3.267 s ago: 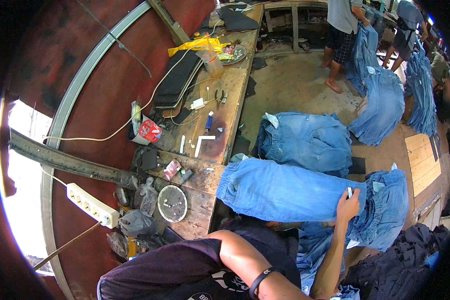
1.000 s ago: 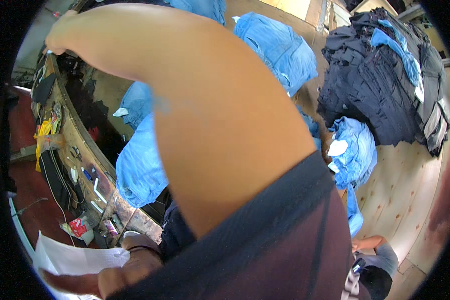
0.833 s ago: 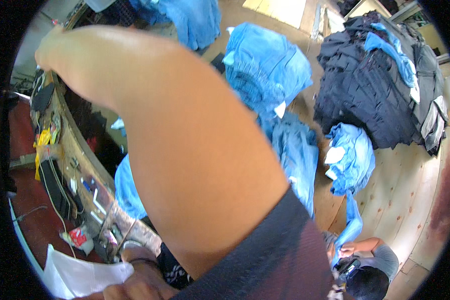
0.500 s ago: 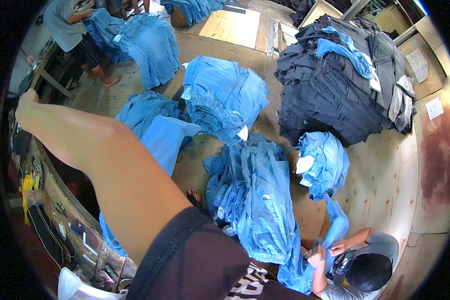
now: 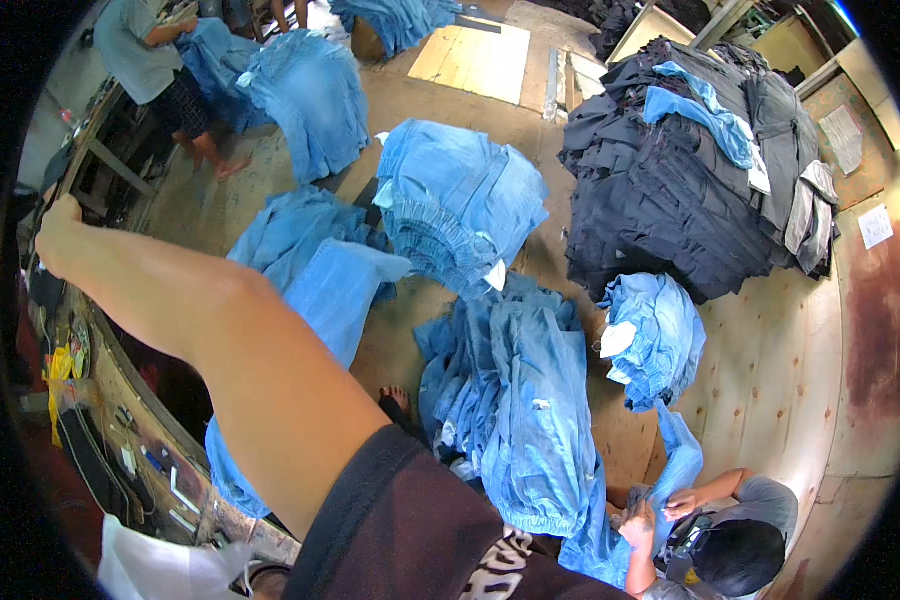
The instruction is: The person repeatedly picks up folded blue jeans from a pile, unfolds them on a workbench, and uses a white marker to draw lines on the fabric. After marking, the jeans are folded and placed back into the pile. The process is repeated for multiple pairs of jeans.
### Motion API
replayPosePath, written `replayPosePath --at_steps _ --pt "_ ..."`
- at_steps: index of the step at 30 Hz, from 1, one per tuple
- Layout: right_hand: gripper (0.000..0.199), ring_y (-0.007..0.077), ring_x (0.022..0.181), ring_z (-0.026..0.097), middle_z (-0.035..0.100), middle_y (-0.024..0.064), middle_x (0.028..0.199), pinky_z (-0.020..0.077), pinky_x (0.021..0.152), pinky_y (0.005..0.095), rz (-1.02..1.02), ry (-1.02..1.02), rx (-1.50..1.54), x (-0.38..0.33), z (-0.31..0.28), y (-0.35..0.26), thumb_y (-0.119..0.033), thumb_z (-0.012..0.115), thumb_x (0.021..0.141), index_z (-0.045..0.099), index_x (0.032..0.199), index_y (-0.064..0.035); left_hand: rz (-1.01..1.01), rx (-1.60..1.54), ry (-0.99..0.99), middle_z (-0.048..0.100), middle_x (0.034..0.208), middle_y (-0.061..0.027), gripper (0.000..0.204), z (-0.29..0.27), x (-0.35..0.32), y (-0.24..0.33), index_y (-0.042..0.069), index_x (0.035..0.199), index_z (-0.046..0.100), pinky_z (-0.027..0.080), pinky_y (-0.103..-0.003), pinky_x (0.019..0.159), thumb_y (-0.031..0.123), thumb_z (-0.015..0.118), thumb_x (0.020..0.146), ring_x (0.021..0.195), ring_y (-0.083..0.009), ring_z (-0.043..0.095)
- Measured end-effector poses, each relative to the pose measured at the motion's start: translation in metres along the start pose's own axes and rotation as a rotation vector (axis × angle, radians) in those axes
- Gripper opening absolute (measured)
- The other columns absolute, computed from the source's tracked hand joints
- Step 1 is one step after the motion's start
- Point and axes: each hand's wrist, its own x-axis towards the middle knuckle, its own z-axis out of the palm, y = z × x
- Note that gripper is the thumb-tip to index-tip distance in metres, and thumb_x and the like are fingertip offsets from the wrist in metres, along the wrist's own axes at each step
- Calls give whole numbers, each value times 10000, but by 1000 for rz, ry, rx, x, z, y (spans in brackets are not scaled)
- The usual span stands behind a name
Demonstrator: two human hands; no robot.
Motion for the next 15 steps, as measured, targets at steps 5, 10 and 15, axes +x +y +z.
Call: replayPosePath --at_steps 5,10,15 --pt "331 247 1143 677 739 4 1224 455 884 457 -80 -32 -36 -11 -15 5 -362 720 885 766 1200 -268 38 -13 1 500 1459 -244 571 -2 -2 -7 -58 1373 532 404 -422 1087 320 680 971 1362 -338 490" --pt "368 258 1200 665 724 20 1267 459 938 437 -1 49 41 -7 -14 -1 -344 729 876 766 1227 -239 22 -16 8 490 1478 -247 578 -2 4 -5 -56 1389 530 400 -427 1102 313 682 970 1377 -342 480" --pt "367 241 1228 657 717 21 1290 476 944 415 43 26 102 0 -4 -5 -329 736 882 762 1236 -234 20 -20 -7 480 1497 -250 585 0 7 -2 -54 1404 528 396 -432 1116 305 684 969 1392 -346 470"
